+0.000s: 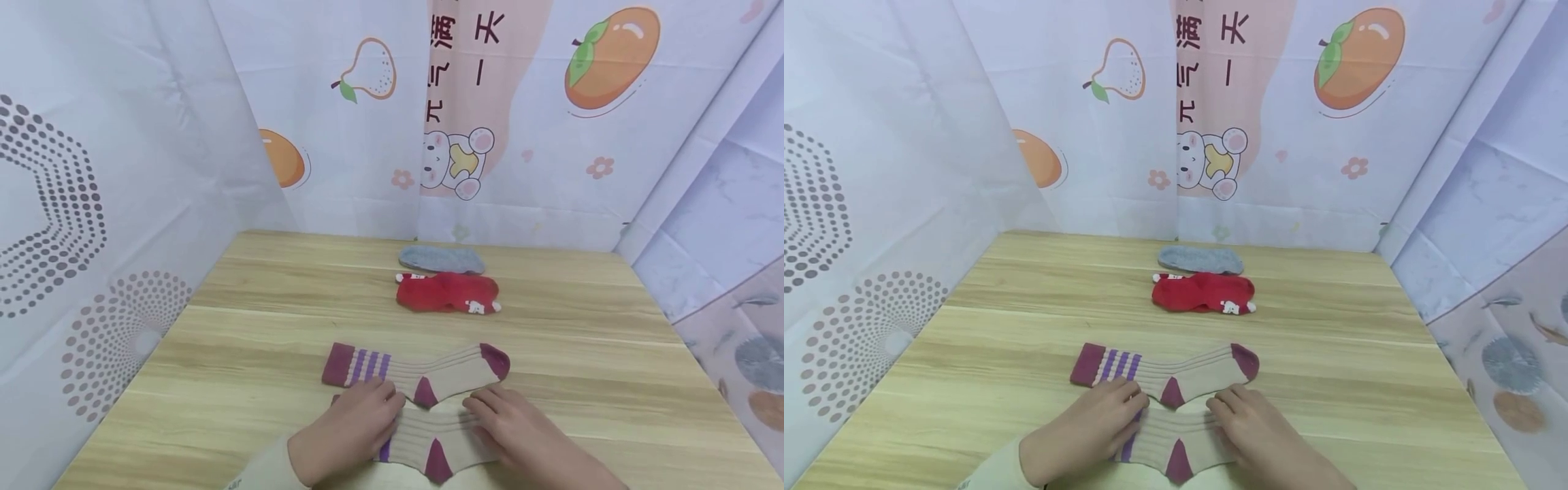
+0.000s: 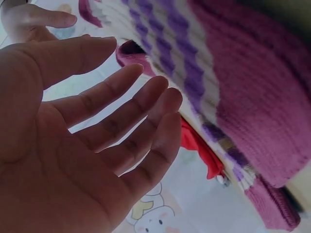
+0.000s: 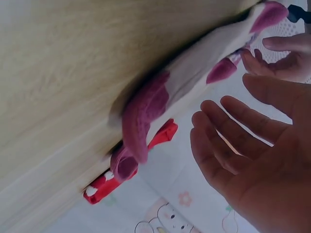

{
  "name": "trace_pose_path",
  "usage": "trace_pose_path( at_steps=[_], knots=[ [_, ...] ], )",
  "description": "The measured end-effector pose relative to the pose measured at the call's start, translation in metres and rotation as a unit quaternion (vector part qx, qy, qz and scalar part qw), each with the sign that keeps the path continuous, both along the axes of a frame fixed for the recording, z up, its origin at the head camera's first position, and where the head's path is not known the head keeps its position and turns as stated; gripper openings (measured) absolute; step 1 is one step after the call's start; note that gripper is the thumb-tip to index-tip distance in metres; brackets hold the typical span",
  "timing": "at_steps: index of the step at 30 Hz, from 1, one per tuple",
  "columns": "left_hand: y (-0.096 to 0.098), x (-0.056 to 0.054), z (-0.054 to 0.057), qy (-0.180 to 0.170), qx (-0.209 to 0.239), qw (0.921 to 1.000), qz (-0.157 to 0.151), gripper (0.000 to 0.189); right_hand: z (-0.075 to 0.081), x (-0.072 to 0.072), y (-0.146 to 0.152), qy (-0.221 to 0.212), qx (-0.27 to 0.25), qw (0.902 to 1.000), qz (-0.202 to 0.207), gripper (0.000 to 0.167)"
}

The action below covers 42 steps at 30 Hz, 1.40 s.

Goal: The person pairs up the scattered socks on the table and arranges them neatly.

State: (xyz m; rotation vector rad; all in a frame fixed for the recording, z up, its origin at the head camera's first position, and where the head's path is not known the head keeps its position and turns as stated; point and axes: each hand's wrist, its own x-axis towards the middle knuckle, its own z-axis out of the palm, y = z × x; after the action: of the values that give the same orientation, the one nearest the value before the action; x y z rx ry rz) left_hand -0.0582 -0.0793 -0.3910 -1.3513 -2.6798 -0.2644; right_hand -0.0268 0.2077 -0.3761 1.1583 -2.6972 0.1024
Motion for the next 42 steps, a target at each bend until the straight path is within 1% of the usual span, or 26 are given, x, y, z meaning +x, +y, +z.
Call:
trace_pose_path(
  at_steps=[5,7,9,11,14,16,18,20,23,25,29,32,35,37,39,42],
  knots=[
    [0.001,0.0,-0.004,0.009,-0.004,0.9999,0.008,0.006,-0.008,-0.005,-0.005,0.016,0.04,0.9989,0.019,0.044],
    [0.0,0.0,-0.005,0.016,0.001,0.9998,0.008,0.006,-0.011,-0.006,-0.005,0.018,0.051,0.9984,0.017,0.044],
    [0.0,-0.001,-0.007,0.013,0.005,0.9999,0.011,0.006,-0.013,-0.006,-0.005,0.018,0.058,0.9981,0.012,0.043],
    [-0.001,-0.001,-0.008,0.006,0.005,0.9998,0.016,0.008,-0.016,-0.006,-0.005,0.023,0.056,0.9981,0.006,0.04],
    [-0.001,-0.002,-0.009,-0.007,0.004,0.9995,0.029,0.009,-0.019,-0.007,-0.005,0.04,0.046,0.9981,0.004,0.036],
    [-0.002,-0.003,-0.009,-0.015,0.007,0.9993,0.034,0.008,-0.02,-0.007,-0.005,0.04,0.036,0.9986,0.003,0.032],
    [-0.003,-0.004,-0.009,-0.02,0.02,0.9991,0.033,0.006,-0.019,-0.008,-0.006,0.03,0.032,0.999,-0.001,0.027],
    [-0.004,-0.005,-0.009,-0.025,0.035,0.9986,0.031,0.009,-0.018,-0.008,-0.006,0.021,0.024,0.9995,-0.003,0.023],
    [-0.005,-0.006,-0.01,-0.035,0.052,0.9977,0.026,0.015,-0.016,-0.008,-0.006,0.011,0.014,0.9998,-0.001,0.022],
    [-0.006,-0.006,-0.009,-0.051,0.053,0.9969,0.027,0.019,-0.014,-0.006,-0.005,0.008,0.002,1.0,0.002,0.026],
    [-0.01,-0.007,-0.009,-0.087,0.051,0.9944,0.031,0.02,-0.007,-0.004,-0.003,-0.036,-0.002,0.9993,-0.012,0.031],
    [-0.012,-0.009,-0.008,-0.097,0.051,0.9934,0.032,0.021,-0.003,-0.003,-0.002,-0.056,-0.009,0.9982,-0.019,0.031],
    [-0.015,-0.012,-0.006,-0.108,0.057,0.9923,0.017,0.024,0.001,-0.004,-0.001,-0.056,-0.025,0.9979,-0.018,0.029],
    [-0.017,-0.014,-0.002,-0.129,0.065,0.9895,0.006,0.023,0.002,-0.006,0.001,-0.047,-0.037,0.9981,-0.015,0.027],
    [-0.02,-0.017,0.002,-0.16,0.079,0.9839,-0.004,0.02,0.004,-0.008,0.003,-0.041,-0.048,0.9979,-0.015,0.028],
    [-0.025,-0.023,0.009,-0.191,0.094,0.977,-0.012,0.009,0.007,-0.014,0.007,-0.03,-0.069,0.9971,-0.009,0.029]
  ],
)
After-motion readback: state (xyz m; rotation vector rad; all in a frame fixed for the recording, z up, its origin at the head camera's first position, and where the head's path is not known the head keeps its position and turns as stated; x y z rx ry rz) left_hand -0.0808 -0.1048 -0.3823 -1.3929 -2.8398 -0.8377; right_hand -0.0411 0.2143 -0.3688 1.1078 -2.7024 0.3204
